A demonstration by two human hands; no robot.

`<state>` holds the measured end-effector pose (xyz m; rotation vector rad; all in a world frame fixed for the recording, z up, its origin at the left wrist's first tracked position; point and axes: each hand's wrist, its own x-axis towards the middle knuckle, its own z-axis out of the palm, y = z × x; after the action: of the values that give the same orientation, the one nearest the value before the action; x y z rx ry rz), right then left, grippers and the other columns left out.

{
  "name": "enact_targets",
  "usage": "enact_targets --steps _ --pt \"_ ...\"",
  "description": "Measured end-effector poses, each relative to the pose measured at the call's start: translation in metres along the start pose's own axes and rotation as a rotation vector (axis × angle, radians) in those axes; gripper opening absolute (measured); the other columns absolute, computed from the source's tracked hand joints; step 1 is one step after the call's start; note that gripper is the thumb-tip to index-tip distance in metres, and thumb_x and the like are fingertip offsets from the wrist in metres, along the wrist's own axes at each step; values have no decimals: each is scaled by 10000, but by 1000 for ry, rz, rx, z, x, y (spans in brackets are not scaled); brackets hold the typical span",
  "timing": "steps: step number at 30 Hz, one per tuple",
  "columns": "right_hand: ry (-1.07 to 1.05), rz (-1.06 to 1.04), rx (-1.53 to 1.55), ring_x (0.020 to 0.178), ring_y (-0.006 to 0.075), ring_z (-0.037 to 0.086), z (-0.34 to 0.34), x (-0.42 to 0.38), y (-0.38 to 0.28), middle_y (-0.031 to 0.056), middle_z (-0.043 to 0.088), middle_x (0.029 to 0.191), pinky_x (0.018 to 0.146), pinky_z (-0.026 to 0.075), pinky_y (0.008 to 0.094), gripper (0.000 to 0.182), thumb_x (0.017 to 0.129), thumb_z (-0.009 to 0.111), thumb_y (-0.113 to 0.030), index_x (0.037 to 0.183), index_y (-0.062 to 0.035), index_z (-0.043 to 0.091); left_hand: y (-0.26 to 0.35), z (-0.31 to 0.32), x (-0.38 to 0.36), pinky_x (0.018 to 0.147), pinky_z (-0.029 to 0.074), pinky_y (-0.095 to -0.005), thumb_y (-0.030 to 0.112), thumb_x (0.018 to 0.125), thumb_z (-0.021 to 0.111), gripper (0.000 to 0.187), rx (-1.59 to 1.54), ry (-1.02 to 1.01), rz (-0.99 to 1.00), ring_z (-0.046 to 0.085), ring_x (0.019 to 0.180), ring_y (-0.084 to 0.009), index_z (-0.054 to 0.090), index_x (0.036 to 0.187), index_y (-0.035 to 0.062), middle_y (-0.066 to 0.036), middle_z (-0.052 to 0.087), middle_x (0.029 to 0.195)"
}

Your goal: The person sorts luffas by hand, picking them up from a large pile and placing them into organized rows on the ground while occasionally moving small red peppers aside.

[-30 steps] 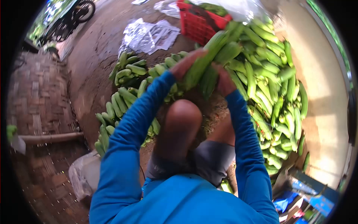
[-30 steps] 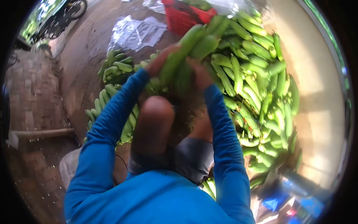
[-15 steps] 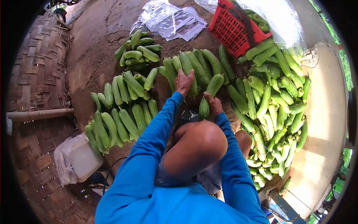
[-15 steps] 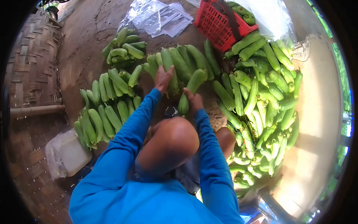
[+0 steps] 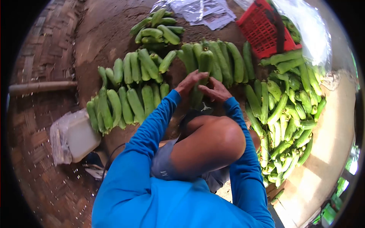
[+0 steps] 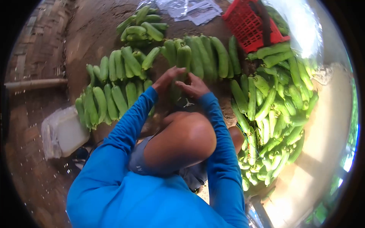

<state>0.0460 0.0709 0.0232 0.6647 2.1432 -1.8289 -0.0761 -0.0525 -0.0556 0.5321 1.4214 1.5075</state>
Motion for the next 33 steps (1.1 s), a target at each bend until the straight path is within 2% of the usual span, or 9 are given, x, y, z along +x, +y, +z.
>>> enact_targets --steps 2,6,8,12,17,25,28,30,33 --pt "-127 72 -11 828 180 599 0 11 -9 106 608 1019 726 504 310 584 815 679 -473 1138 1 571 1 -29 -19 742 503 -340 389 875 589 420 -214 0 -81 587 930 -177 529 1139 68 -79 586 1032" --pt "597 -366 -715 1029 352 554 -9 43 14 218 553 1121 884 460 442 499 748 703 -329 1116 -18 573 46 -67 -76 716 510 -311 347 887 594 366 -287 163 -279 599 862 -138 519 1130 84 -55 606 909" --pt "646 -299 -833 1043 364 547 -19 59 38 193 540 1126 890 458 446 526 743 700 -330 1150 -36 541 31 -97 -96 747 503 -310 364 872 622 423 -255 311 -223 603 877 -156 540 1142 49 -81 630 933" --pt "631 -294 -831 1021 386 549 -19 69 59 186 534 1111 872 457 472 554 732 703 -322 1173 -80 472 30 -166 -153 822 491 -389 512 782 670 662 644 679 -100 634 940 -310 569 1106 -56 -225 645 1043" --pt "651 -251 -828 994 400 552 -18 71 55 183 542 1077 855 460 478 523 718 706 -308 1140 -110 469 33 -188 -216 762 517 -467 532 751 645 634 1021 852 -333 629 896 -428 517 1038 -18 -289 636 926" --pt "592 -279 -862 1036 401 537 -17 71 59 207 552 1066 877 449 467 523 732 682 -328 1126 -41 493 8 -175 -231 687 513 -534 503 780 578 560 1261 1015 -615 647 805 -435 519 1057 20 -261 653 899" --pt "673 -475 -1005 1112 408 508 -22 81 101 248 542 1173 950 418 462 644 759 630 -390 1225 29 484 12 -177 -230 721 503 -536 500 811 542 538 1277 999 -556 639 826 -438 543 1042 13 -263 652 902" --pt "552 -228 -797 1325 386 337 -13 70 103 255 380 1410 1115 247 426 775 789 625 -431 1375 10 372 14 -169 -226 714 499 -505 477 832 536 455 1271 1027 -349 644 823 -409 588 987 52 -238 663 877" --pt "524 -129 -698 1190 397 455 -14 35 88 254 480 1248 1014 379 430 673 759 644 -433 1263 -29 454 23 -137 -195 707 507 -436 373 861 562 320 1183 923 -229 660 793 -346 632 926 67 -183 678 828"
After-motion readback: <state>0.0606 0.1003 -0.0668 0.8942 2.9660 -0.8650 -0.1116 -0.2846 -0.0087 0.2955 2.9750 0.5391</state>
